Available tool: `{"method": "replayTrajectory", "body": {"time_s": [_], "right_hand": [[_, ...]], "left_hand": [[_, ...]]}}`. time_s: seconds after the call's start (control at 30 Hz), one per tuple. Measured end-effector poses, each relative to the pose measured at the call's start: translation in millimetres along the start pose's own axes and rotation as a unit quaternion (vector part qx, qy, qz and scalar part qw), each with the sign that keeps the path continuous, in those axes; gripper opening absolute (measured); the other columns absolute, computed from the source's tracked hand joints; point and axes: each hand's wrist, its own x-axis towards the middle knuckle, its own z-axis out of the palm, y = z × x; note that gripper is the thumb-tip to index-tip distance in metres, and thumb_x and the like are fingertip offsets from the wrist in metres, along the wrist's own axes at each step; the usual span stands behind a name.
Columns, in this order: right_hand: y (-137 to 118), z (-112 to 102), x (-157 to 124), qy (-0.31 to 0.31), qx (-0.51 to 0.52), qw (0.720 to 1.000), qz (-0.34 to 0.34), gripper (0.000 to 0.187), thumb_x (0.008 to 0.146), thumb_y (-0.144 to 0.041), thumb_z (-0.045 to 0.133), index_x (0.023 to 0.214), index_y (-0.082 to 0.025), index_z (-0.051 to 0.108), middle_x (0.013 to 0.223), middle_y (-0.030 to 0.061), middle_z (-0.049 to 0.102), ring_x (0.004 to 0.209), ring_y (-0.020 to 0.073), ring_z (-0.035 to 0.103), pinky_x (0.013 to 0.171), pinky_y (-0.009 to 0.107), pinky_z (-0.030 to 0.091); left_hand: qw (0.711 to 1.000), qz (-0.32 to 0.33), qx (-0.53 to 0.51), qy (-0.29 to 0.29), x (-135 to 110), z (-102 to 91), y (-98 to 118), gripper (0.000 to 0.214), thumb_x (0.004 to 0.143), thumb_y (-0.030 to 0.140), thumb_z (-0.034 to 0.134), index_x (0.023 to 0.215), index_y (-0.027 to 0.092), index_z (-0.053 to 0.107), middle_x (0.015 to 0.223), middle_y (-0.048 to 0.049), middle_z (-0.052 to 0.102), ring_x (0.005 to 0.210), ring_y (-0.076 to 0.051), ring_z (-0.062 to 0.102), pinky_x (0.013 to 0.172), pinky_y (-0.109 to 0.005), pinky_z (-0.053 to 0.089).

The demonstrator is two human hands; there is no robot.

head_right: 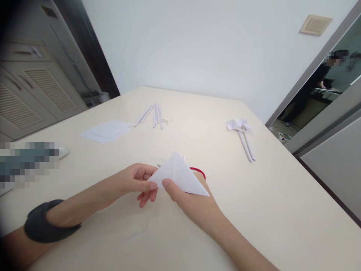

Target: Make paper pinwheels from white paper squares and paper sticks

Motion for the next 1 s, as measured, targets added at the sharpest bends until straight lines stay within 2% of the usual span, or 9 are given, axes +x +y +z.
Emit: {"method": "replayTrajectory", "body": {"time_s": [0.13, 0.3, 0.37, 0.47, 0.5, 0.67, 0.8, 0.9, 1.0], "right_hand": [[-0.2, -7.2, 0.3, 0.056, 0.017, 0.998, 0.000, 0.029, 0.073, -0.037, 0.059, 0.056, -0.020, 0.044, 0.059, 0.0000, 0.047, 0.056, 0.0135, 0.045, 0.049, 0.025, 0.035], [4.2, -19.9, 8.6, 0.046, 0.086, 0.988, -0.118, 0.044, 0.080, -0.039, 0.054, 0.048, -0.020, 0.029, 0.050, -0.0039, 0.032, 0.049, 0.0108, 0.034, 0.050, 0.027, 0.029], [5.1, -18.1, 9.3, 0.053, 0.086, 0.986, -0.130, 0.045, 0.081, -0.039, 0.053, 0.048, -0.020, 0.029, 0.050, -0.0043, 0.030, 0.049, 0.0107, 0.032, 0.051, 0.027, 0.029], [4.7, -8.2, 5.7, 0.063, 0.069, 0.992, -0.089, 0.040, 0.080, -0.041, 0.055, 0.051, -0.020, 0.036, 0.053, -0.0030, 0.039, 0.053, 0.0124, 0.040, 0.056, 0.027, 0.035], [4.5, -4.7, 4.3, 0.048, 0.060, 0.994, -0.079, 0.038, 0.081, -0.041, 0.053, 0.052, -0.021, 0.038, 0.053, -0.0026, 0.041, 0.054, 0.0129, 0.042, 0.057, 0.027, 0.037], [4.8, -4.3, 4.3, -0.044, 0.043, 0.993, -0.101, 0.036, 0.083, -0.037, 0.049, 0.052, -0.019, 0.042, 0.052, -0.0028, 0.040, 0.051, 0.0106, 0.038, 0.050, 0.024, 0.030], [4.2, -16.0, 9.6, 0.012, 0.084, 0.987, -0.136, 0.039, 0.086, -0.034, 0.045, 0.051, -0.018, 0.039, 0.050, -0.0034, 0.032, 0.051, 0.0097, 0.029, 0.048, 0.024, 0.022], [4.4, -18.3, 11.3, 0.025, 0.084, 0.986, -0.139, 0.041, 0.087, -0.034, 0.045, 0.051, -0.018, 0.040, 0.050, -0.0037, 0.030, 0.051, 0.0097, 0.027, 0.047, 0.024, 0.020], [6.7, -15.1, 10.8, 0.011, 0.068, 0.988, -0.138, 0.040, 0.088, -0.036, 0.045, 0.054, -0.017, 0.044, 0.051, -0.0035, 0.033, 0.051, 0.0095, 0.030, 0.047, 0.024, 0.020]], "left_hand": [[0.999, 0.019, -0.023, 0.033, 0.1, -11.0, -1.0, 0.017, 0.074, 0.026, 0.060, 0.062, 0.016, 0.051, 0.060, 0.0002, 0.064, 0.047, -0.010, 0.053, 0.049, -0.023, 0.034], [0.994, 0.045, -0.058, 0.083, 5.5, -20.1, -6.5, 0.016, 0.076, 0.020, 0.053, 0.061, 0.016, 0.051, 0.061, 0.0008, 0.061, 0.051, -0.010, 0.053, 0.053, -0.024, 0.037], [0.996, 0.049, -0.055, 0.054, 6.7, -12.1, -8.4, 0.014, 0.076, 0.021, 0.054, 0.064, 0.016, 0.050, 0.065, -0.0003, 0.062, 0.054, -0.011, 0.055, 0.054, -0.025, 0.038], [0.994, 0.090, -0.050, -0.047, 5.9, 6.6, -8.9, 0.015, 0.077, 0.031, 0.057, 0.076, 0.016, 0.055, 0.069, -0.0018, 0.062, 0.054, -0.014, 0.057, 0.052, -0.026, 0.037], [0.992, 0.104, -0.048, -0.055, 5.1, 11.4, -8.6, 0.019, 0.081, 0.034, 0.053, 0.079, 0.016, 0.055, 0.070, -0.0022, 0.061, 0.054, -0.015, 0.058, 0.051, -0.027, 0.038], [0.987, 0.145, -0.031, 0.059, 0.3, 7.4, -5.4, 0.018, 0.086, 0.030, 0.048, 0.076, 0.016, 0.054, 0.062, 0.0010, 0.055, 0.055, -0.012, 0.051, 0.056, -0.027, 0.039], [0.970, 0.193, -0.024, 0.149, -3.9, -5.2, -3.5, 0.021, 0.086, 0.025, 0.048, 0.068, 0.017, 0.050, 0.056, 0.0030, 0.052, 0.054, -0.011, 0.046, 0.058, -0.027, 0.038], [0.963, 0.200, -0.026, 0.176, -5.4, -6.3, -3.2, 0.019, 0.086, 0.025, 0.049, 0.068, 0.018, 0.050, 0.056, 0.0025, 0.052, 0.053, -0.011, 0.046, 0.058, -0.027, 0.038], [0.959, 0.206, -0.094, 0.170, -4.0, -4.1, -4.3, 0.014, 0.085, 0.027, 0.050, 0.075, 0.018, 0.052, 0.058, 0.0021, 0.051, 0.053, -0.011, 0.044, 0.055, -0.027, 0.036]]}}
